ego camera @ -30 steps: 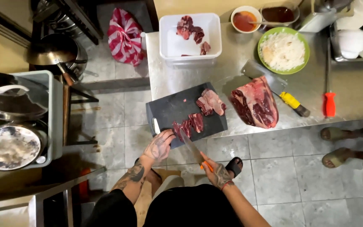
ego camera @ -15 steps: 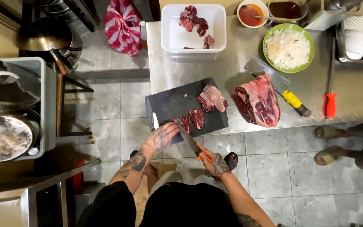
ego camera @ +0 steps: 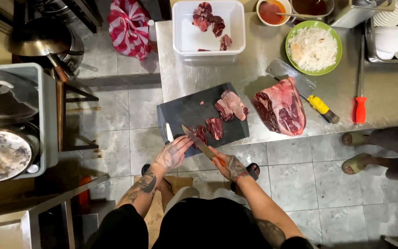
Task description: Slicing raw meat on a cutting board and sharpening a knife with a honing rod in a commercial kitchen.
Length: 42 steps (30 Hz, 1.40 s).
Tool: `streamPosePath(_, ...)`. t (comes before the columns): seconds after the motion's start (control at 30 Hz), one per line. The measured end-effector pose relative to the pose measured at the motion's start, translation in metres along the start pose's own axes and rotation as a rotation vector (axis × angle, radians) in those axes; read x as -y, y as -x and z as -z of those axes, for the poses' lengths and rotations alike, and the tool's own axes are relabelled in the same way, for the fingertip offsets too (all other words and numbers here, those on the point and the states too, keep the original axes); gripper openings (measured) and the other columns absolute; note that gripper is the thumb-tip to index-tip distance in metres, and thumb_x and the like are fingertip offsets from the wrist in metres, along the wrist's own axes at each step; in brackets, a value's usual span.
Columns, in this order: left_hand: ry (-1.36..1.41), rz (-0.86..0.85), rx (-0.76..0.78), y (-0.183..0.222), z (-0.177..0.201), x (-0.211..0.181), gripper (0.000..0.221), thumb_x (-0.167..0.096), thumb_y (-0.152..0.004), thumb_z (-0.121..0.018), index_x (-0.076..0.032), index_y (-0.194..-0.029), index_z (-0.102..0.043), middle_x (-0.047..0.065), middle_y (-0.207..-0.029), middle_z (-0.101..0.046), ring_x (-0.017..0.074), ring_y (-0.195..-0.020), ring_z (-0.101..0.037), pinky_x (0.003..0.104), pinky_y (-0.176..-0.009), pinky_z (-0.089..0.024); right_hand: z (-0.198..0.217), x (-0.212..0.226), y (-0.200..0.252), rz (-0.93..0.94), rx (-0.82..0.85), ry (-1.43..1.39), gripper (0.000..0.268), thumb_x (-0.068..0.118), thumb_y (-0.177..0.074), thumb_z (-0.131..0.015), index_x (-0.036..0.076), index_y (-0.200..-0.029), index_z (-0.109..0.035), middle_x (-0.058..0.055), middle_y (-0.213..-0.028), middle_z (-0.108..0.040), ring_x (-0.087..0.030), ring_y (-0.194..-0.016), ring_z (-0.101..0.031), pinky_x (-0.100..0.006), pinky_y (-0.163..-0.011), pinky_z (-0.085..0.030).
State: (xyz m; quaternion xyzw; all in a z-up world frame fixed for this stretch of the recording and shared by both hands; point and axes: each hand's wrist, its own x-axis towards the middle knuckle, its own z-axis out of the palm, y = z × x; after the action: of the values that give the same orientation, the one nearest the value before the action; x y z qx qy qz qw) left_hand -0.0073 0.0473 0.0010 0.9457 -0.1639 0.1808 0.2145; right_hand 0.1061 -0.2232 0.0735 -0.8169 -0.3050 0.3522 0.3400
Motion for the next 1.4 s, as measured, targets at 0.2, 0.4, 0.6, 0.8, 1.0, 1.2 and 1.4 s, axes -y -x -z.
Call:
streamPosePath(0.2, -0.043, 0.037, -0.008, 0.010, 0.005, -0.010, 0.064, -0.006, -0.077, -0.052, -0.003, -0.141, -0.058, 0.015, -0.134, -0.061, 0.0359, -0.132, -0.056, 0.044, -0.107, -0.051, -0.028, -0.005, -0.026, 0.041, -0.001, 0.089, 0.054, 0.028, -0.103, -0.047, 0.035, -0.156, -0.041, -0.014, -0.102, -0.078, -0.037, -0.100, -0.072, -0.050, -0.084, -0.060)
streamPosePath(0.4, -0.040, 0.058, 0.023, 0.012, -0.007, -0.010, 0.065, -0.008, -0.076, -0.057, -0.002, -0.141, -0.057, 0.014, -0.135, -0.061, 0.0347, -0.136, -0.053, 0.043, -0.109, -0.049, -0.033, -0.001, 0.003, -0.064, 0.002, 0.113, 0.055, 0.026, -0.105, -0.043, 0.032, -0.159, -0.034, -0.020, -0.103, -0.076, -0.041, -0.100, -0.071, -0.052, -0.086, -0.060)
streamPosePath(0.6, -0.092, 0.025, 0.022, 0.015, -0.028, 0.001, 0.059, -0.010, -0.077, -0.061, -0.001, -0.136, -0.060, 0.016, -0.132, -0.063, 0.0342, -0.134, -0.055, 0.041, -0.110, -0.049, -0.046, -0.001, 0.029, -0.102, -0.049, 0.131, 0.054, 0.029, -0.104, -0.043, 0.028, -0.158, -0.035, -0.021, -0.095, -0.076, -0.042, -0.095, -0.072, -0.056, -0.080, -0.060)
streamPosePath(0.8, -0.072, 0.035, -0.005, 0.016, -0.024, 0.001, 0.063, -0.008, -0.072, -0.062, 0.001, -0.135, -0.060, 0.016, -0.133, -0.062, 0.0342, -0.134, -0.055, 0.041, -0.110, -0.049, -0.048, 0.005, 0.016, -0.090, -0.037, 0.080, 0.056, 0.027, -0.106, -0.040, 0.030, -0.161, -0.030, -0.022, -0.104, -0.076, -0.043, -0.099, -0.071, -0.055, -0.083, -0.060)
streamPosePath(1.0, -0.098, 0.028, -0.037, 0.017, -0.025, 0.001, 0.068, -0.010, -0.070, -0.059, 0.000, -0.138, -0.059, 0.016, -0.135, -0.060, 0.0353, -0.134, -0.055, 0.041, -0.112, -0.047, -0.055, 0.012, -0.029, -0.024, -0.078, 0.055, 0.057, 0.029, -0.106, -0.036, 0.028, -0.162, -0.028, -0.022, -0.104, -0.076, -0.041, -0.100, -0.071, -0.056, -0.083, -0.058)
streamPosePath(1.2, -0.042, 0.084, -0.008, 0.014, -0.007, -0.013, 0.074, -0.003, -0.063, -0.066, 0.001, -0.137, -0.059, 0.017, -0.136, -0.061, 0.0366, -0.133, -0.055, 0.043, -0.112, -0.048, -0.033, 0.002, 0.046, -0.112, -0.049, 0.055, 0.057, 0.033, -0.103, -0.046, 0.037, -0.159, -0.035, -0.021, -0.115, -0.073, -0.040, -0.108, -0.069, -0.054, -0.087, -0.058)
streamPosePath(1.4, 0.105, 0.189, 0.018, -0.012, 0.034, -0.053, 0.076, 0.005, -0.076, -0.059, 0.002, -0.151, -0.044, 0.019, -0.155, -0.047, 0.0355, -0.147, -0.041, 0.046, -0.125, -0.033, -0.026, -0.027, 0.112, -0.304, -0.124, -0.070, 0.053, 0.031, -0.100, -0.050, 0.038, -0.152, -0.043, -0.005, -0.149, -0.056, -0.027, -0.135, -0.058, -0.042, -0.111, -0.050)
